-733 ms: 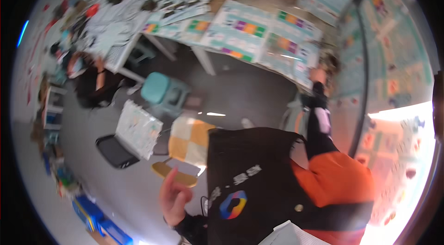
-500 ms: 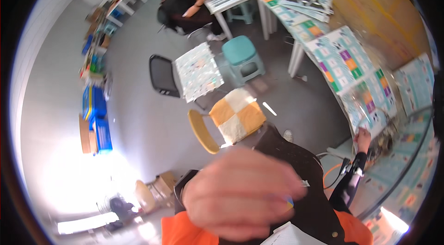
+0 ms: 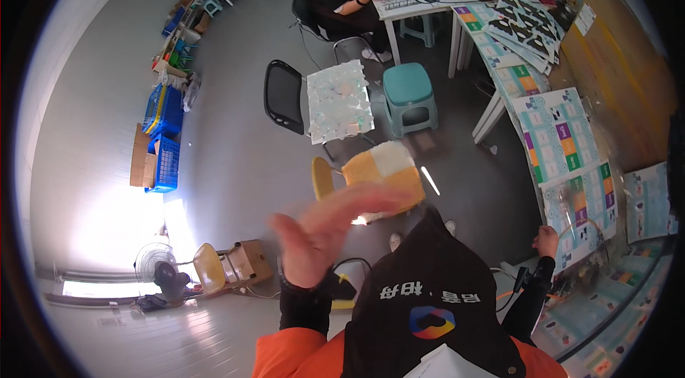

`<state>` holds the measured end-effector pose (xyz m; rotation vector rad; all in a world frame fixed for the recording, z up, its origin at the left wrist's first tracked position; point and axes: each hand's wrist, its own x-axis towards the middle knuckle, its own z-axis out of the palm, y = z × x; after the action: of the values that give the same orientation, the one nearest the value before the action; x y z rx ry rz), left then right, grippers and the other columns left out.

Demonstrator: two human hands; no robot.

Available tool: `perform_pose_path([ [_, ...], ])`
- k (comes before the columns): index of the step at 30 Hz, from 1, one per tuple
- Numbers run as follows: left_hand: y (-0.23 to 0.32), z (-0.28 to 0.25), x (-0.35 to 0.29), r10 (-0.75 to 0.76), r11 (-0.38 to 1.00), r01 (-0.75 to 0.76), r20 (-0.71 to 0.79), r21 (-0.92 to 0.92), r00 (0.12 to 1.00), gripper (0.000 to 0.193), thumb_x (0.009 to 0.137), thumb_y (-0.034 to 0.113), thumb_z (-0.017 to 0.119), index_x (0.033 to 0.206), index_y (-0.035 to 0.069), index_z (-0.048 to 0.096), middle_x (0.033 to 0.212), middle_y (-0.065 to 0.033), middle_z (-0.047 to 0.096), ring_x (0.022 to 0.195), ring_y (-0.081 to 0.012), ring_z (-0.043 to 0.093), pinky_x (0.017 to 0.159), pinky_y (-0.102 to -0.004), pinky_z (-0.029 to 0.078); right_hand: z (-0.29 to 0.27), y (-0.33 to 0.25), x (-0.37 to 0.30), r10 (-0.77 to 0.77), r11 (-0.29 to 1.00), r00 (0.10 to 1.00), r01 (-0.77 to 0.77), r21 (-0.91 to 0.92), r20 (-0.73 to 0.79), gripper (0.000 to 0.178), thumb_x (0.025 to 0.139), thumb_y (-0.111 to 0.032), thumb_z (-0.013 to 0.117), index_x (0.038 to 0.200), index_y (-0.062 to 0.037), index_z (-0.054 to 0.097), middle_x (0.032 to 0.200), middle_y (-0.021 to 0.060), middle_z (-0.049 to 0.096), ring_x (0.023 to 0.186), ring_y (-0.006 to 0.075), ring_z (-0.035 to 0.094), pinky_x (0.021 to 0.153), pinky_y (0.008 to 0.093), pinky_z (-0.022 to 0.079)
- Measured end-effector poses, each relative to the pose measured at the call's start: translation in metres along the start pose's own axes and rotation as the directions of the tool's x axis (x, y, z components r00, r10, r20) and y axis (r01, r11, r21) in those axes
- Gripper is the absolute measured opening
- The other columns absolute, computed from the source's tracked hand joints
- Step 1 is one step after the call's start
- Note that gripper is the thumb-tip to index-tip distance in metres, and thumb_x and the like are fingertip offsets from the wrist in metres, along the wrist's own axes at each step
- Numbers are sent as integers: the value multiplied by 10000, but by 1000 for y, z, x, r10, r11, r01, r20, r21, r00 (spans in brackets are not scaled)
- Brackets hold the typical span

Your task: The recorder is applying adhesive to shoe components using a brush and a pressurized container.

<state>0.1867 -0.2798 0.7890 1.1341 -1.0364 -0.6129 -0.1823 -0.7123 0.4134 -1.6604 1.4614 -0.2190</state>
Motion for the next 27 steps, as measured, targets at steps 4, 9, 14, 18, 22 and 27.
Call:
perform_pose_path([
  [4,10,29,15,154,958,-163,-58,-235,986,1039,886,838,62,1559,83,301,1200,-322,638,1100,-444,629,1133,-640,215,7,-32,0,-9,996,999,12,-86,38,250,933,-125,549,1099,26,660,679,112,649,479,187,627,467,330,505],
  [9,30,49,14,171,983,-166,52,-83,984,1133,894,805,-24,1324,-47,587,1153,-347,648,782,-284,692,1190,-587,174,7,-37,4,-61,990,997,66,-122,43,246,928,-134,555,1084,20,668,695,112,664,499,185,646,496,324,513],
  [14,-50,26,1,-421,907,420,-66,-33,905,1008,980,658,-78,832,-6,665,578,-7,526,490,-111,385,1180,-383,308,20,-35,9,-87,987,995,92,-129,47,244,940,-146,557,1071,27,669,665,106,644,480,188,628,458,317,499],
  [18,-53,35,-2,-576,816,577,-65,13,815,1057,944,710,-101,815,-3,668,505,26,436,480,-86,387,1006,-296,419,20,-44,2,-71,991,994,79,-108,81,217,920,-120,566,1052,15,673,683,110,657,490,184,637,461,322,501],
  [22,-57,35,2,-547,836,549,-102,-16,831,979,1000,629,-54,834,-8,670,500,19,426,471,-100,362,1144,-334,330,20,-43,5,-55,990,997,61,-126,56,203,923,-117,568,1038,16,672,671,107,653,485,181,632,462,317,500],
  [27,-63,37,-1,-584,810,584,-145,-43,799,999,995,641,-57,848,-20,678,497,13,437,466,-104,357,1166,-350,312,22,-53,5,-101,987,993,108,-115,68,205,927,-116,563,1036,20,672,663,107,651,485,182,635,467,317,502],
])
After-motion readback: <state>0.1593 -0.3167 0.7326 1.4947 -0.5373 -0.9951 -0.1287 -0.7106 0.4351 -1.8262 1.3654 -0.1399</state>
